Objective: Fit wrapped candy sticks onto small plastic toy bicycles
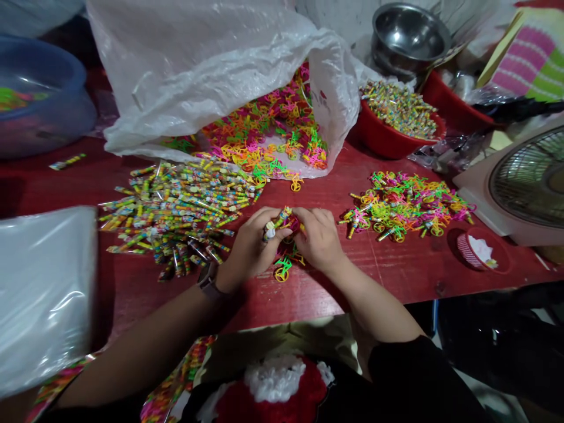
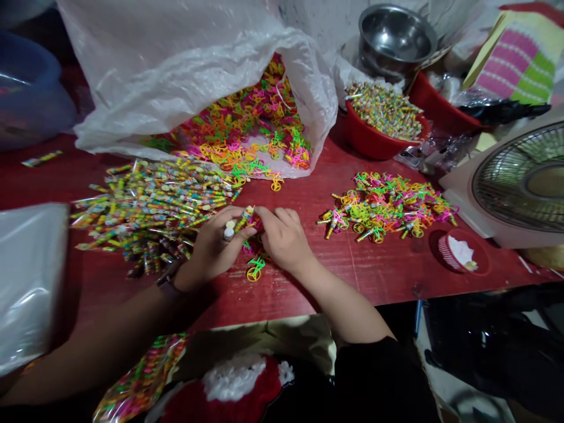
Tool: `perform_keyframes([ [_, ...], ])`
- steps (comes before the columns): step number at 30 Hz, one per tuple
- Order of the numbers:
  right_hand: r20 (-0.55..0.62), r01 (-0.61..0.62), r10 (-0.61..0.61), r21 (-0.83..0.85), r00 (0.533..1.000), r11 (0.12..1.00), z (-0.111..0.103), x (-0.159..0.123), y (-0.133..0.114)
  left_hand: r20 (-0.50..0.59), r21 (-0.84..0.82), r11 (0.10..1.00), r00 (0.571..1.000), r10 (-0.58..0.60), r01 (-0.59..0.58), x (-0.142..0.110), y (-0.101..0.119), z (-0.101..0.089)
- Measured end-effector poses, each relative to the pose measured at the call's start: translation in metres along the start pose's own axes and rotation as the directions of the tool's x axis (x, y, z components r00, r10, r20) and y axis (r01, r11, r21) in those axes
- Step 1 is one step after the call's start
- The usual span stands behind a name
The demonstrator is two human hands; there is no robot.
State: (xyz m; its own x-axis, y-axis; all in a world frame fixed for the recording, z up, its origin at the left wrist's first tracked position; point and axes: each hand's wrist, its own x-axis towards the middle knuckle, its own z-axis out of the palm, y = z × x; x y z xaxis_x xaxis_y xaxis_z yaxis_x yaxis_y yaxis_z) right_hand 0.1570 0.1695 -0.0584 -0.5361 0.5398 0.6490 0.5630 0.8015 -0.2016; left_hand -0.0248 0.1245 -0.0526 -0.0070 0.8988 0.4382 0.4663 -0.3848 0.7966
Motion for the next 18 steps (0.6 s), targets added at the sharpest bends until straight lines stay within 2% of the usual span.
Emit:
perform_keyframes([
  [5,0.041,-0.068,0.067,0.011,0.997,0.998,0.002,0.004,0.001,0.028,-0.078,0.996,0.999,-0.034,0.036,-0.001,-0.004,0.004],
  [10,-0.026,-0.106,0.104,-0.069,0.994,0.992,0.001,0.003,-0.011,0.029,-0.265,0.958,0.994,-0.102,0.107,0.002,-0.004,0.004],
  [14,-0.005,-0.070,0.070,-0.086,0.998,0.994,-0.003,0.004,-0.012,0.077,-0.428,0.867,0.966,-0.246,0.254,0.003,-0.005,0.003],
  [16,-0.013,-0.078,0.077,-0.012,0.997,0.997,-0.005,0.006,-0.007,0.087,-0.501,0.802,0.941,-0.326,0.325,0.003,-0.008,0.002],
  [18,-0.032,-0.078,0.081,0.071,0.996,0.994,-0.008,0.009,-0.001,0.071,-0.555,0.755,0.925,-0.373,0.347,0.004,-0.010,0.000],
])
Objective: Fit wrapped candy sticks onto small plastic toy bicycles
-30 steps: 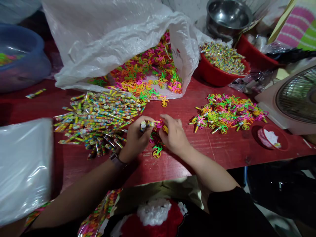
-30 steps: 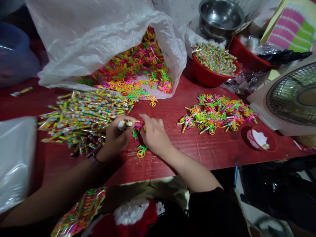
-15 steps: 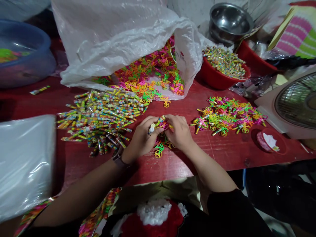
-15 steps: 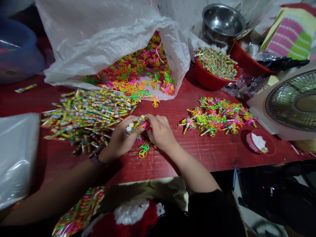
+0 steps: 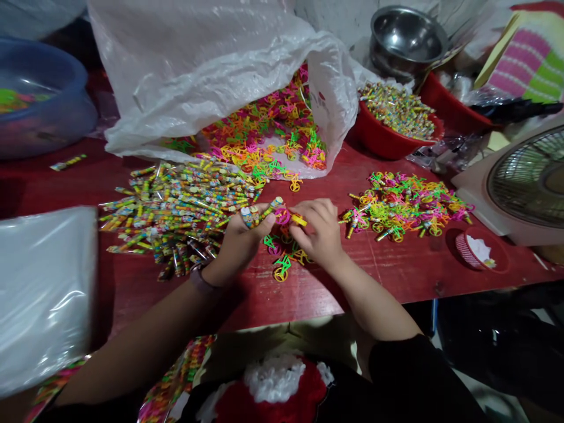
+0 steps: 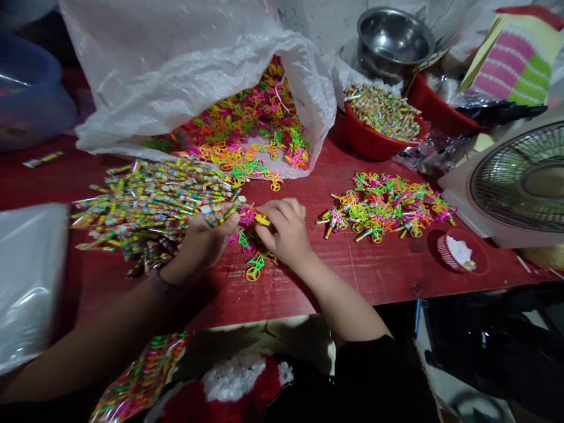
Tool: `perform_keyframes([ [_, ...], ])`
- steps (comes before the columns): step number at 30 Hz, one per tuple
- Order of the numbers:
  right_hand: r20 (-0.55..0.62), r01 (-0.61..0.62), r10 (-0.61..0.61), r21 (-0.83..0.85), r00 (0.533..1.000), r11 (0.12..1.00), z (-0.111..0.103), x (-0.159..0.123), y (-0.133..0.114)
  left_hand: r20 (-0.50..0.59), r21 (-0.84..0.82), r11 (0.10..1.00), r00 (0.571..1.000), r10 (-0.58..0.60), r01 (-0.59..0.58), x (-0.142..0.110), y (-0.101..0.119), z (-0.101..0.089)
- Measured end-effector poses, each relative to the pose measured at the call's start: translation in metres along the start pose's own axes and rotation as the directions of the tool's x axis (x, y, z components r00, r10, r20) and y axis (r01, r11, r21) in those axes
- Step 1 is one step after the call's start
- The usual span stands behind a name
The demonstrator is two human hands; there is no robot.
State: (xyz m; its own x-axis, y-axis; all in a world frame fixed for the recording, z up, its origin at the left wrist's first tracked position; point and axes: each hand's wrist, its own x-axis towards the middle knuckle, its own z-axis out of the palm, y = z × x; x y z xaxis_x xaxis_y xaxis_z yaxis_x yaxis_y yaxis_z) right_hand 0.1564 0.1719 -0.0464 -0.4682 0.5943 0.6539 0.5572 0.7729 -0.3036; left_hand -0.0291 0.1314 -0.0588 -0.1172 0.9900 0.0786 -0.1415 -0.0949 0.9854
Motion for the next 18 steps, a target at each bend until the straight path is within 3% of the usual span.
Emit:
perform_keyframes([
  [3,0.055,0.098,-0.100,0.044,0.993,0.994,-0.005,0.006,0.006,-0.007,-0.016,0.999,0.999,0.036,-0.036,-0.001,0.004,0.000],
  [6,0.195,0.175,-0.183,0.055,0.964,0.983,-0.010,0.009,0.007,0.010,0.044,0.992,0.993,0.116,-0.116,-0.003,0.011,0.002],
  [9,0.294,0.178,-0.176,0.019,0.940,0.984,-0.014,0.009,0.003,0.045,0.051,0.996,0.996,0.075,-0.077,-0.002,0.011,0.002],
  [13,0.326,0.225,-0.150,-0.207,0.933,0.952,-0.014,0.007,-0.003,0.104,-0.041,0.997,0.993,-0.056,0.061,0.003,0.004,-0.003],
  [18,0.422,0.171,-0.082,-0.176,0.903,0.969,-0.022,0.008,-0.009,0.099,0.101,0.995,0.995,-0.025,0.015,0.008,0.006,-0.006],
])
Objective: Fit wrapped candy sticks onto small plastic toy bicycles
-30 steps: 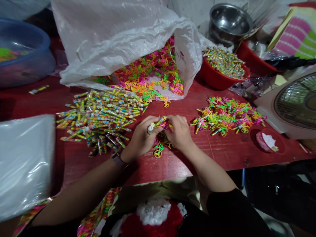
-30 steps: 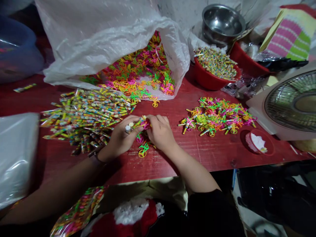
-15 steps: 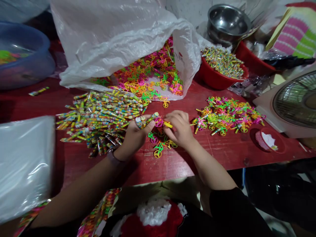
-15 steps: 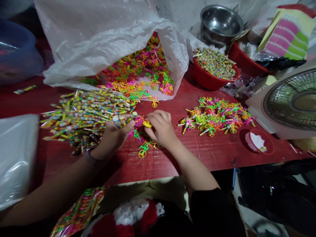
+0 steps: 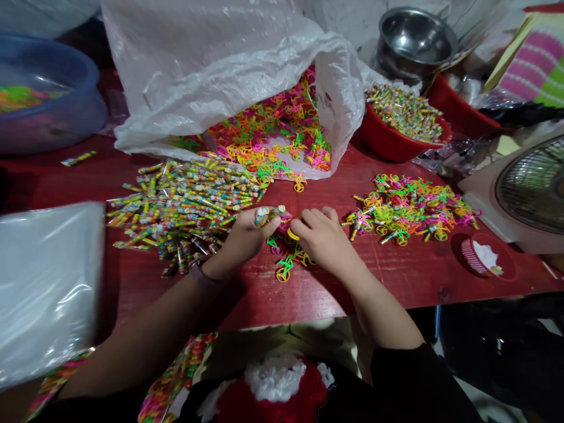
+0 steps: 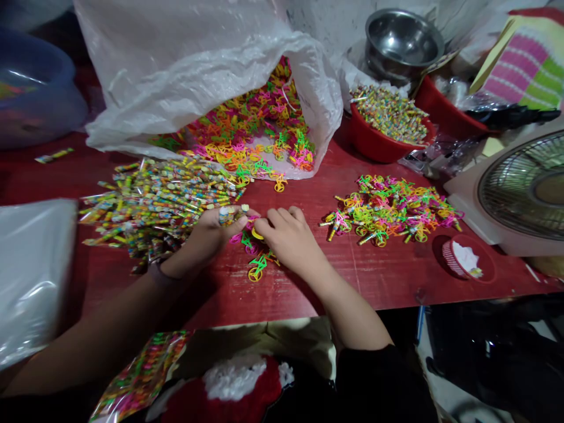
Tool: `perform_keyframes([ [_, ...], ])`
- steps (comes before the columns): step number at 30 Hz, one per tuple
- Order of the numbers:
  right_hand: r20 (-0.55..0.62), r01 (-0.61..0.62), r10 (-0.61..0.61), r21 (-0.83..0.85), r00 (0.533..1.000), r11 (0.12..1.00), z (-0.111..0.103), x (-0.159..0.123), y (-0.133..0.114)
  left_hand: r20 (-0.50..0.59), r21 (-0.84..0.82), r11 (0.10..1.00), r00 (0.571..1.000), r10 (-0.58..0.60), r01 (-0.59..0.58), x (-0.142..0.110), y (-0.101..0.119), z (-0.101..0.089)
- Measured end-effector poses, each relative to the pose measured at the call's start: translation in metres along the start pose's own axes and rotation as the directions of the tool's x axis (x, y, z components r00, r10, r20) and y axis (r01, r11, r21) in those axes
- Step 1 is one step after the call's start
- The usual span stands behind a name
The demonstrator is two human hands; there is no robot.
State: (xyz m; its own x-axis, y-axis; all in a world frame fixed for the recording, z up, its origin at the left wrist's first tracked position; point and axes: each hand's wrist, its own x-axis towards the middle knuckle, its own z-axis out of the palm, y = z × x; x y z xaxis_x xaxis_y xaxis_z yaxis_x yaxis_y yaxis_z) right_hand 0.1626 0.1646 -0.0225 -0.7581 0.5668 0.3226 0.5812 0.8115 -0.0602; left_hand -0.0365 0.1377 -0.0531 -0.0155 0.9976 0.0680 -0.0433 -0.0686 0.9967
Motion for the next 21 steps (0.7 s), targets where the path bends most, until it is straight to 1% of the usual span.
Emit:
perform_keyframes([
  [2,0.048,-0.039,0.030,0.199,0.998,0.979,-0.007,-0.001,0.005,0.006,0.106,0.991,0.997,0.082,-0.082,-0.001,0.004,0.000],
  [3,0.079,-0.070,0.045,0.347,0.996,0.935,-0.009,-0.001,0.009,0.031,0.140,0.982,0.992,0.125,-0.128,-0.002,0.006,0.001],
  [4,0.115,-0.107,0.056,0.515,0.992,0.850,-0.011,-0.002,0.014,0.073,0.160,0.972,0.984,0.163,-0.173,-0.004,0.009,0.001],
  [5,0.163,-0.151,0.053,0.679,0.985,0.718,-0.011,-0.002,0.019,0.122,0.168,0.962,0.973,0.197,-0.216,-0.005,0.011,0.000],
  [6,0.230,-0.205,0.026,0.808,0.973,0.553,-0.011,-0.002,0.023,0.167,0.166,0.953,0.960,0.227,-0.254,-0.007,0.014,-0.001],
  [7,0.308,-0.273,-0.032,0.882,0.951,0.384,-0.009,-0.002,0.027,0.201,0.159,0.945,0.946,0.253,-0.287,-0.008,0.017,-0.002],
  [8,0.378,-0.346,-0.105,0.907,0.920,0.238,-0.007,-0.002,0.029,0.219,0.149,0.938,0.935,0.278,-0.313,-0.009,0.019,-0.003],
  [9,0.431,-0.413,-0.169,0.901,0.886,0.132,-0.004,-0.002,0.031,0.225,0.139,0.933,0.928,0.296,-0.331,-0.010,0.021,-0.005],
  [10,0.464,-0.460,-0.201,0.885,0.863,0.068,-0.001,-0.002,0.032,0.224,0.134,0.933,0.927,0.301,-0.335,-0.010,0.023,-0.006],
  [11,0.477,-0.480,-0.186,0.877,0.859,0.033,0.002,-0.002,0.034,0.218,0.138,0.936,0.932,0.290,-0.324,-0.009,0.023,-0.008],
  [12,0.467,-0.468,-0.112,0.883,0.877,0.022,0.004,-0.001,0.035,0.211,0.156,0.942,0.942,0.262,-0.297,-0.008,0.022,-0.009],
  [13,0.431,-0.431,0.005,0.902,0.902,0.036,0.005,-0.001,0.038,0.202,0.187,0.948,0.955,0.218,-0.256,-0.006,0.019,-0.009],
  [14,0.374,-0.388,0.141,0.918,0.916,0.081,0.006,-0.001,0.042,0.194,0.227,0.951,0.967,0.167,-0.210,-0.004,0.016,-0.010],
  [15,0.305,-0.353,0.272,0.924,0.913,0.149,0.006,-0.001,0.046,0.192,0.269,0.947,0.974,0.123,-0.172,-0.002,0.012,-0.009],
  [16,0.226,-0.328,0.391,0.919,0.892,0.219,0.005,-0.001,0.051,0.191,0.310,0.938,0.977,0.097,-0.154,0.000,0.008,-0.009],
  [17,0.141,-0.310,0.490,0.908,0.860,0.282,0.005,0.000,0.055,0.194,0.345,0.925,0.976,0.097,-0.161,0.001,0.004,-0.008],
  [18,0.059,-0.294,0.562,0.894,0.825,0.337,0.004,0.000,0.058,0.200,0.373,0.909,0.973,0.117,-0.186,0.002,0.000,-0.007],
  [19,-0.019,-0.272,0.610,0.883,0.792,0.381,0.004,0.001,0.059,0.205,0.394,0.893,0.968,0.146,-0.218,0.003,-0.002,-0.005],
  [20,-0.080,-0.246,0.638,0.880,0.766,0.406,0.004,0.003,0.057,0.209,0.405,0.882,0.964,0.168,-0.241,0.002,-0.004,-0.004],
  [21,-0.114,-0.214,0.655,0.892,0.747,0.399,0.004,0.004,0.053,0.216,0.407,0.879,0.961,0.171,-0.248,0.001,-0.005,-0.002],
])
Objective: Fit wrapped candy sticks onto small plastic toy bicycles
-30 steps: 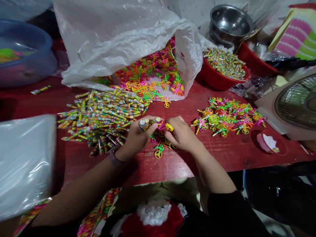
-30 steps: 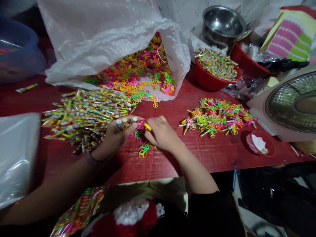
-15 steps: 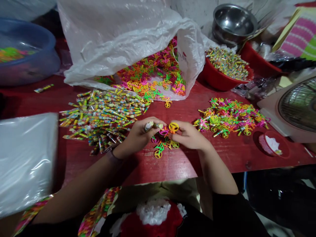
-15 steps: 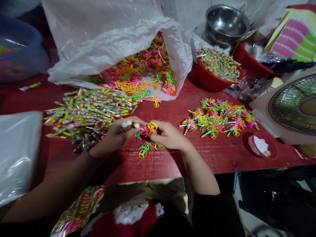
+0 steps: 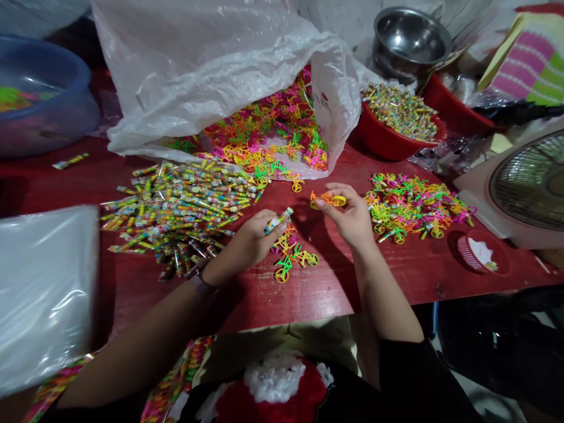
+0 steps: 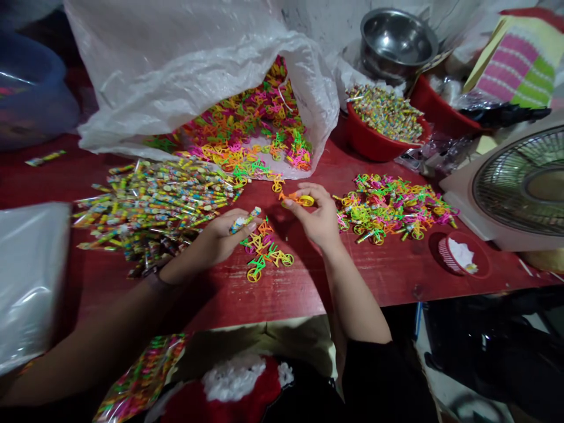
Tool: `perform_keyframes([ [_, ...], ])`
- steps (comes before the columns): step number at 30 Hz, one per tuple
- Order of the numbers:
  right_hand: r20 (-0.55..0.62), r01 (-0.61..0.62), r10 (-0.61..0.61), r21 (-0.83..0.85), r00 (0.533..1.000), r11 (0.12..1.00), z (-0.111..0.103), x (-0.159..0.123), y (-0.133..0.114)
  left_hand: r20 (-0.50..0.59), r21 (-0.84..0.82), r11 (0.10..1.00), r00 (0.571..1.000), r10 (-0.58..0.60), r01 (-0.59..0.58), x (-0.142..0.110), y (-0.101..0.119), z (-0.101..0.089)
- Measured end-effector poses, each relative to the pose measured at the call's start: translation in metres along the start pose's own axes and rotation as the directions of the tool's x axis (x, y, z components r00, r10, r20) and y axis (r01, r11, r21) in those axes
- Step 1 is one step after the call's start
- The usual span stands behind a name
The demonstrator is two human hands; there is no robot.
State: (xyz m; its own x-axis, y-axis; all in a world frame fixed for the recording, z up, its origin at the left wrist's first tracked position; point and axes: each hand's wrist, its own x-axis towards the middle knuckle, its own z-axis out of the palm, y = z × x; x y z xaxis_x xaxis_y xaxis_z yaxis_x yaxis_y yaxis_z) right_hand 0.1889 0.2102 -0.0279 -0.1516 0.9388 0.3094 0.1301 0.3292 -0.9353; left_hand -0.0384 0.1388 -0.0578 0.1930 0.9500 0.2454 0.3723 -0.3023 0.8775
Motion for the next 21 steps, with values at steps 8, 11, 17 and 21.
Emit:
perform_keyframes([
  [8,0.198,-0.308,0.239,0.505,0.951,0.806,0.036,-0.019,-0.012,0.102,-0.173,0.976,0.988,-0.118,0.134,-0.013,0.018,0.008],
  [11,0.183,-0.287,0.224,0.500,0.957,0.817,0.036,-0.022,-0.013,0.078,-0.121,0.987,0.993,-0.093,0.102,-0.013,0.017,0.009],
  [17,0.366,-0.406,0.249,0.456,0.897,0.792,0.029,-0.027,-0.017,0.040,-0.165,0.986,0.999,-0.002,0.009,-0.011,0.015,0.008],
  [21,0.406,-0.388,0.210,0.425,0.889,0.818,0.024,-0.027,-0.017,0.082,-0.231,0.973,0.997,-0.002,0.021,-0.012,0.021,0.004],
])
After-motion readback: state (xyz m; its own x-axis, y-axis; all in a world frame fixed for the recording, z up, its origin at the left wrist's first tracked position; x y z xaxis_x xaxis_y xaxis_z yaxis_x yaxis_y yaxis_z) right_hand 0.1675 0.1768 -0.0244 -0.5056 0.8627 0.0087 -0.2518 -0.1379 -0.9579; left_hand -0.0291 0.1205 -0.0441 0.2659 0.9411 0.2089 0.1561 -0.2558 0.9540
